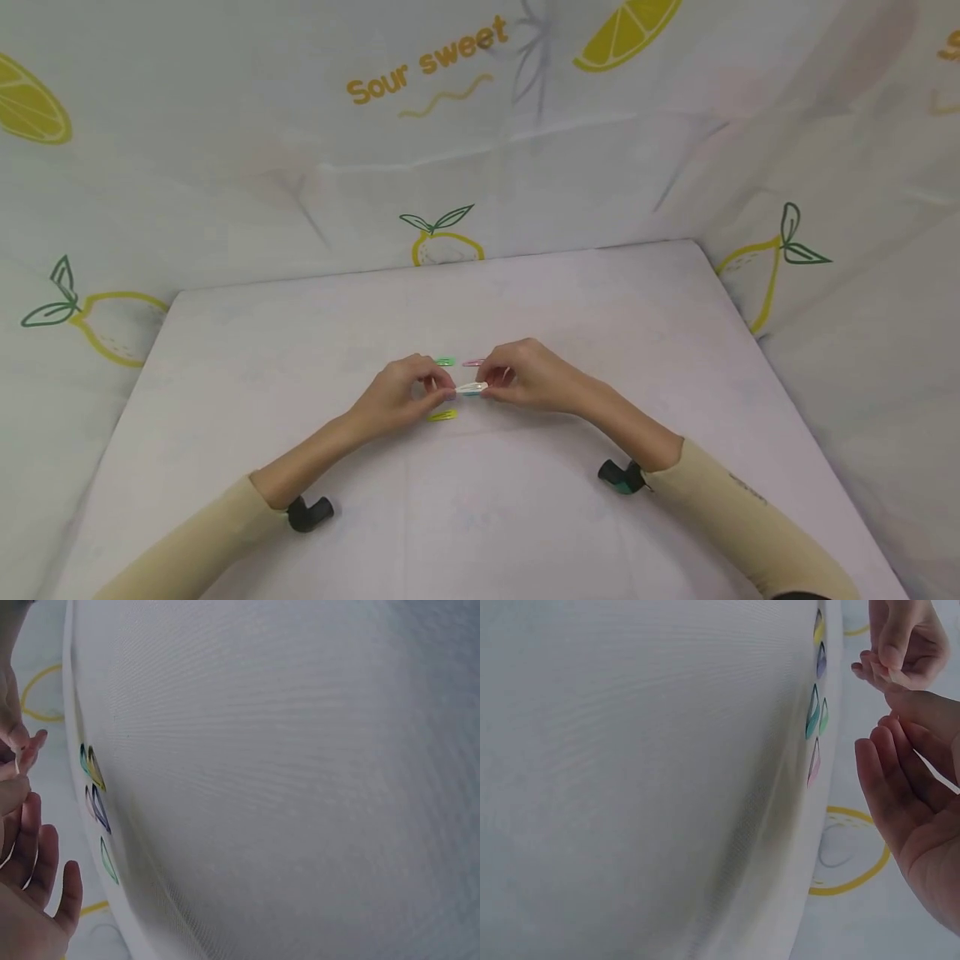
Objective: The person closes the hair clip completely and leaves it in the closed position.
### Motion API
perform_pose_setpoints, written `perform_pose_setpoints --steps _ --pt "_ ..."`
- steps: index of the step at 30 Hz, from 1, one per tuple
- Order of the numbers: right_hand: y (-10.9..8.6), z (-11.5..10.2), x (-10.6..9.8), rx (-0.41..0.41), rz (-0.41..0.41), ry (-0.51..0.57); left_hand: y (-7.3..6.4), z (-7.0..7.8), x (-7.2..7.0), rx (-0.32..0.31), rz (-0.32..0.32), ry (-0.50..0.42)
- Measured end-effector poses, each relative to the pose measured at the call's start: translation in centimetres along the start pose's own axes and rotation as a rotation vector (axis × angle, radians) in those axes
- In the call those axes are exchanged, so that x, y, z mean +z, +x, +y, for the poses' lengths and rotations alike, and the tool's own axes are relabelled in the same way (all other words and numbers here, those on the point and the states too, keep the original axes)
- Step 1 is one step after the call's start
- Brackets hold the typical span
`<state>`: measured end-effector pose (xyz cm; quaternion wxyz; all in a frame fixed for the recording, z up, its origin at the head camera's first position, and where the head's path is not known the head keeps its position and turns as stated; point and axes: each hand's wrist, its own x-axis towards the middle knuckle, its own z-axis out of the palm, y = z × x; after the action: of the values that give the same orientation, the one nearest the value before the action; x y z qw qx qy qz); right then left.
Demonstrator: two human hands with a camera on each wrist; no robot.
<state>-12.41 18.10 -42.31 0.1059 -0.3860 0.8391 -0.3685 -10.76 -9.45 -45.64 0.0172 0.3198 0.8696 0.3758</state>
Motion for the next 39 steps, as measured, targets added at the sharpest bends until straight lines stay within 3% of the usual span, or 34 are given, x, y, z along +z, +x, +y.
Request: perform_pose_setpoints --steps 9,19,39 --pt "0.0 0.5 0.4 0.035 -0.067 -0.007 0.0 0.0 0.4 0.094 -0.033 0.162" --pt "0.1 0.7 1.2 0.064 -0.131 -0.023 0.0 0.1 1.0 0.085 -0.127 0.289" --pt "0.2 0.8 1.7 0.109 -0.183 -0.103 0.1 0.0 1.6 0.067 -0.185 0.314"
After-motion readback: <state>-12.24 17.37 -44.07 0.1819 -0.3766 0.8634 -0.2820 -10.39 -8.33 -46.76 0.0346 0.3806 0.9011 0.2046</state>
